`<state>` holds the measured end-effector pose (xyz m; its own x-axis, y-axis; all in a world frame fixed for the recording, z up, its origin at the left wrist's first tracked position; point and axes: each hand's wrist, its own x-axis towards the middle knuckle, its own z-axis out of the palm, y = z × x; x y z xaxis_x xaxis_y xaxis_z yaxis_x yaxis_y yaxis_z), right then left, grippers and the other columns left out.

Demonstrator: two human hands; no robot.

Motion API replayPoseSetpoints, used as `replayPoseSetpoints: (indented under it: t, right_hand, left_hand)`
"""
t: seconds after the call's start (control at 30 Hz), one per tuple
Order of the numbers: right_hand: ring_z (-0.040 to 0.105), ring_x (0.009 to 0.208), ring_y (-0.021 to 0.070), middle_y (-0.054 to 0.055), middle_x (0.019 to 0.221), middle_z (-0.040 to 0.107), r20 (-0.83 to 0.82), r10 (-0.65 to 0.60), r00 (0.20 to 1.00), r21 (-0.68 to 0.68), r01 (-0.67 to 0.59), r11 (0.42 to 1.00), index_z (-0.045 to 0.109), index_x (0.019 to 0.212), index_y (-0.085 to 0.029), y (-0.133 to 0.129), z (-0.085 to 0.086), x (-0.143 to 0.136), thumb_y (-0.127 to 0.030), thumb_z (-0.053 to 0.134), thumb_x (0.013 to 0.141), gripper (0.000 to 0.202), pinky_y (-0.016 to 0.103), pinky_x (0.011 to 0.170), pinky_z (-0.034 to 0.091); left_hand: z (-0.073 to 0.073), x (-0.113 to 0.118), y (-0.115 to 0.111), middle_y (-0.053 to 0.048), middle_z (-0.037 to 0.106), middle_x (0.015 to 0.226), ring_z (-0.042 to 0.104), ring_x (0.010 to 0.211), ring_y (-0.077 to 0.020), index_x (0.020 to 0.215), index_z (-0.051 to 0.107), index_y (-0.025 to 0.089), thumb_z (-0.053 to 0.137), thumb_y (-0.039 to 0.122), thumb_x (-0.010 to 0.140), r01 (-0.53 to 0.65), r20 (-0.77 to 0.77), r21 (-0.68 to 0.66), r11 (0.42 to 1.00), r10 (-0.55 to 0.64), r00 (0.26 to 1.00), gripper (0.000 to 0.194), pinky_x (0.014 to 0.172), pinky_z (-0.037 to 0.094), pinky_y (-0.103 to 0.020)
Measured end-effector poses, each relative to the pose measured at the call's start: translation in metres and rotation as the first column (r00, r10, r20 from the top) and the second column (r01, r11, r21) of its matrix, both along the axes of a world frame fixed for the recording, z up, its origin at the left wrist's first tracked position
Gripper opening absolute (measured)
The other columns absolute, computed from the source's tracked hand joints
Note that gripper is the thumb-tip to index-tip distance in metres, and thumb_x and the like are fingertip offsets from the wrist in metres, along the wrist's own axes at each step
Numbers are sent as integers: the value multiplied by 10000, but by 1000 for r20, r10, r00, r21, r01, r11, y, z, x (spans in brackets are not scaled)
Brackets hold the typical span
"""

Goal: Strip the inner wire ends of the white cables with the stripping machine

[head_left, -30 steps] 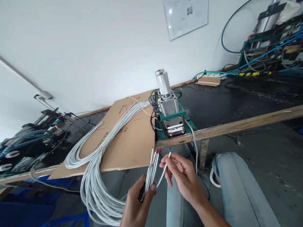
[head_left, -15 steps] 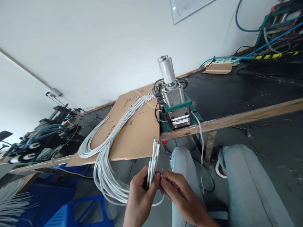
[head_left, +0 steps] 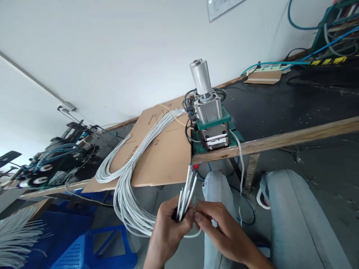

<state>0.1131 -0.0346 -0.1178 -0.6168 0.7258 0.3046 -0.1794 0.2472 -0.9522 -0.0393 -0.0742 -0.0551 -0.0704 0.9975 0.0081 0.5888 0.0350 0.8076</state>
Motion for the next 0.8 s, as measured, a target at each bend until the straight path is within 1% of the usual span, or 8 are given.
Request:
replayPoseSetpoints:
  t: [0.17,0.27,0.37,0.43,0.53,0.67,0.73,0.8]
  right_hand:
    - [444,617,135,-33,669,453,65,11,998,105,-18,994,401,730,-220,1,-2,6,-278,385,1035,311,278,607,305]
    - [512,665,149,-10,727,546,170,-12,985,201,-23,979,492,789,-211,0,-5,14,-245,393,1036,269,278,645,347]
    - [592,769,180,39,835,643,260,-51,964,293,-29,956,590,889,-200,-1,-7,22,-222,400,1042,245,289,725,403]
    - [609,796,188,57,868,665,279,-60,958,308,-30,951,614,918,-196,1,-7,24,-219,395,1045,255,292,742,421]
    - [584,715,160,24,778,631,206,-38,978,249,-15,968,590,828,-197,5,-8,22,-242,397,1052,299,269,685,411]
    - [491,515,104,-45,576,481,-9,39,999,-6,-39,999,519,685,-204,6,-11,8,-341,407,1067,420,220,542,376]
    - [455,451,91,-56,547,453,-79,51,996,-120,-60,991,513,684,-204,2,-13,0,-389,403,1069,441,212,484,360]
    - [452,446,91,-53,551,460,-102,35,994,-144,-50,988,510,689,-204,-2,-13,-5,-401,402,1070,442,218,485,361]
  left_hand:
    - [1,1,-2,68,357,589,287,563,-107,670,495,194,530,184,785,36,-61,-61,997,-40,997,121,496,269,-212]
    - [3,4,-2,76,341,592,285,559,-101,665,496,193,508,116,737,43,-146,-75,996,-53,988,106,490,260,-207]
    - [5,7,0,89,341,573,291,540,-90,650,480,197,505,57,691,117,-252,-48,992,-126,959,148,502,263,-202]
    - [5,7,2,91,347,580,290,545,-89,652,473,198,512,42,692,161,-280,-36,986,-164,946,166,515,268,-201]
    - [2,5,2,79,392,593,320,555,-97,662,503,195,532,86,768,111,-197,-60,992,-121,973,155,511,285,-200]
    - [0,1,0,27,573,593,485,570,-130,672,571,183,571,266,902,48,-14,-55,997,-49,999,245,553,392,-213]
    - [0,1,-1,14,621,572,533,549,-140,680,584,183,588,300,909,37,54,-35,999,-35,998,257,549,417,-216]
    - [1,0,-1,13,627,547,537,520,-138,675,584,184,603,296,897,25,83,-28,999,-22,996,249,523,414,-212]
